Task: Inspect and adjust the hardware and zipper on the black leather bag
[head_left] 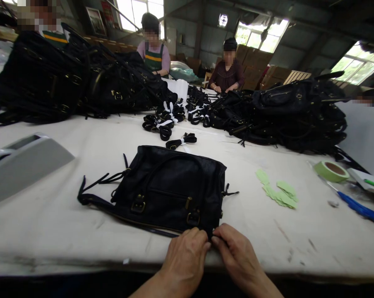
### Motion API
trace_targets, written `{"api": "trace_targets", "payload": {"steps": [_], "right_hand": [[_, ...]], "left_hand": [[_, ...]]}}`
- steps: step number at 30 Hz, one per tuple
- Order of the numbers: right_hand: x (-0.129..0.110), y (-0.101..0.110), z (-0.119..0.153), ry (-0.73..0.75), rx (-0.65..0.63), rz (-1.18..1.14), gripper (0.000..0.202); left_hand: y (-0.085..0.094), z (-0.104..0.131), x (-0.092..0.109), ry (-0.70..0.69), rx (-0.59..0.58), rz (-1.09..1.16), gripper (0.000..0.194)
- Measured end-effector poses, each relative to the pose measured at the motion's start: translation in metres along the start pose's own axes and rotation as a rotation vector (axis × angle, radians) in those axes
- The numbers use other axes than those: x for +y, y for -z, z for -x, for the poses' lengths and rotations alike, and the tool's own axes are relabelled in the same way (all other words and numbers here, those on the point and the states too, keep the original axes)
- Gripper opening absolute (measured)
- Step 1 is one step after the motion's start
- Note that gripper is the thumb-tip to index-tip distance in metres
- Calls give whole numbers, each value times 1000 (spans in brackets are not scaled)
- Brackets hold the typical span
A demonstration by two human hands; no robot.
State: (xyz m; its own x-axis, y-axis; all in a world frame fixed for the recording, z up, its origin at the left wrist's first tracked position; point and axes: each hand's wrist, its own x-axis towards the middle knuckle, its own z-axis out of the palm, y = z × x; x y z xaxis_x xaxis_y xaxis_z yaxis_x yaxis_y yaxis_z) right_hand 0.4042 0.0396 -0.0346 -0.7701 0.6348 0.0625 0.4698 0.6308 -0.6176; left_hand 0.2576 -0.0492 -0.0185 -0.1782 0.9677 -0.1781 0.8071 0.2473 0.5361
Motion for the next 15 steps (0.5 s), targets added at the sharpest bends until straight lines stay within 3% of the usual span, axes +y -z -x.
{"api": "trace_targets", "payload": {"steps": [4, 9, 12, 15], "right_hand": [[5, -3, 2, 32, 66, 85, 21], [11, 7, -3, 52, 66, 99, 18], [7, 6, -6, 49, 43, 106, 19], [-1, 4, -9, 34, 43, 100, 20]], "left_hand": [[4, -3, -6, -81, -11, -238, 22], [21, 0, -30, -76, 70, -347, 22], [16, 7, -43, -111, 155, -404, 22], [1, 9, -42, -126, 266, -435, 21]]}}
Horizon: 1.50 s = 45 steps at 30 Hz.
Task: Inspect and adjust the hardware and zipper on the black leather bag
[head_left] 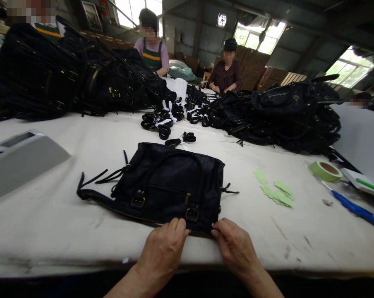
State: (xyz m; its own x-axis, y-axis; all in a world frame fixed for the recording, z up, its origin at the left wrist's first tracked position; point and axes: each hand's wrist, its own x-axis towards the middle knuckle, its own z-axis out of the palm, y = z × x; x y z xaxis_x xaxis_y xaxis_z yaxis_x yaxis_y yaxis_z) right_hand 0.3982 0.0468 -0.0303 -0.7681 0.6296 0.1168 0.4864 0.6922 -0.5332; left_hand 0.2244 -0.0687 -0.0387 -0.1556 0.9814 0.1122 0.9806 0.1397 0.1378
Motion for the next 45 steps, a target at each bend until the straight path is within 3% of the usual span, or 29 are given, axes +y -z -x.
{"api": "trace_targets", "payload": {"steps": [5, 11, 13, 20, 27, 33, 36, 39, 41, 43, 45], "right_hand": [[0, -2, -4, -22, -30, 132, 23], [27, 1, -4, -45, 92, 238, 33], [31, 3, -6, -28, 87, 251, 34], [30, 1, -8, -3, 65, 266, 37], [27, 0, -8, 32, 101, 371, 40], [28, -3, -9, 26, 91, 401, 40], [31, -2, -7, 10, 63, 394, 40], [31, 2, -6, 30, 59, 401, 40], [29, 7, -7, 88, 105, 408, 39], [24, 14, -8, 157, 211, 411, 36], [18, 20, -13, 206, 341, 401, 34]], "left_hand": [[-9, 0, 13, -74, 66, -40, 15], [1, 13, -39, 44, 183, -137, 22], [1, 18, -47, 36, 220, -123, 24], [-1, 15, -27, 96, 263, -17, 25], [-2, 16, -26, 152, 250, 73, 20], [-8, 6, -10, 117, 242, 128, 19], [-7, 9, -13, 83, 249, 175, 17], [1, 22, -34, -21, 360, 269, 10], [12, 35, -64, -21, 503, 253, 12], [27, 49, -105, 95, 596, 121, 23], [41, 61, -151, 242, 603, -16, 35]]}}
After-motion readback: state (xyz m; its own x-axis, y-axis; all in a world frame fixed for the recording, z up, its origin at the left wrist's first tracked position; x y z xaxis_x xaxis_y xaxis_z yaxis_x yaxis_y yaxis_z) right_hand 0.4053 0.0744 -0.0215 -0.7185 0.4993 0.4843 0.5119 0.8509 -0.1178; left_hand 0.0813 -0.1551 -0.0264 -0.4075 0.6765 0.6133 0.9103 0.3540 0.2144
